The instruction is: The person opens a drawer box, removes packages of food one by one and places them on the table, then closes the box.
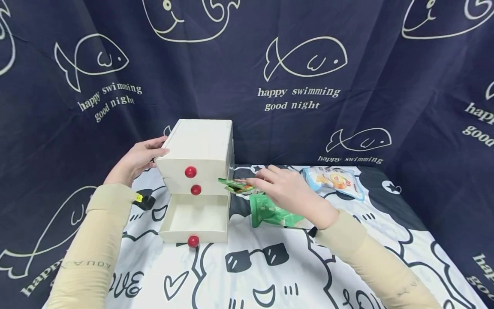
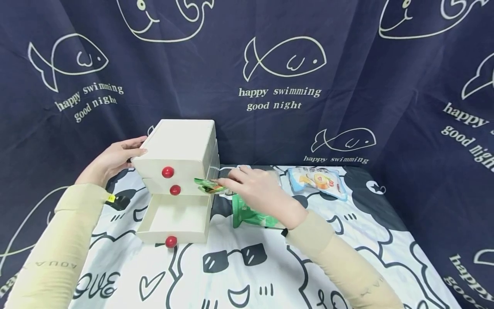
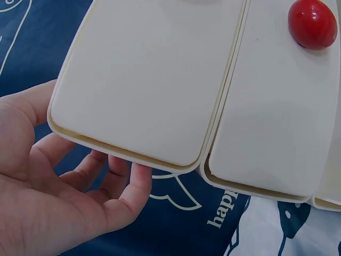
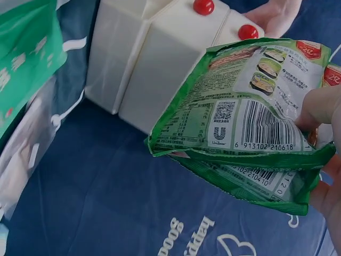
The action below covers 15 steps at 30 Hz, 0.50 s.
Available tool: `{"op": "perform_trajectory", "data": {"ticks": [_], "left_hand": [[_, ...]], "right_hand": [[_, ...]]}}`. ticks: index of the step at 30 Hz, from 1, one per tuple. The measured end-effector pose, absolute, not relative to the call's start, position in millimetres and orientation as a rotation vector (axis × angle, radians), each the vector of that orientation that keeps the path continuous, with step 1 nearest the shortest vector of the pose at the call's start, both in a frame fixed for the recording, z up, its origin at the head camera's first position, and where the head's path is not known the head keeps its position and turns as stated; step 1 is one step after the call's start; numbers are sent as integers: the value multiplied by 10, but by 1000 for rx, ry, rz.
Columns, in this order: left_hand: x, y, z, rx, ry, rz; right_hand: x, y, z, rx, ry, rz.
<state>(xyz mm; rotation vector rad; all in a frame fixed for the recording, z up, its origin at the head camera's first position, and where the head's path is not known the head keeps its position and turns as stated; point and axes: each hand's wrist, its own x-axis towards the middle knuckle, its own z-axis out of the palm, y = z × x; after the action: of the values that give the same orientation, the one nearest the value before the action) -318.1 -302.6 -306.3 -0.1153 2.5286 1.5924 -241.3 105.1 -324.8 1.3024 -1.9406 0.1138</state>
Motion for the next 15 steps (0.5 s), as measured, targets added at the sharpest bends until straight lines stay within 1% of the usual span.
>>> {"op": "perform_trajectory", "data": {"ticks": [15], "left_hand": [[-3176, -3030, -3078, -124, 2532, 1594]], "right_hand": [[-2416, 1514, -3247, 1223, -2000, 141]]}}
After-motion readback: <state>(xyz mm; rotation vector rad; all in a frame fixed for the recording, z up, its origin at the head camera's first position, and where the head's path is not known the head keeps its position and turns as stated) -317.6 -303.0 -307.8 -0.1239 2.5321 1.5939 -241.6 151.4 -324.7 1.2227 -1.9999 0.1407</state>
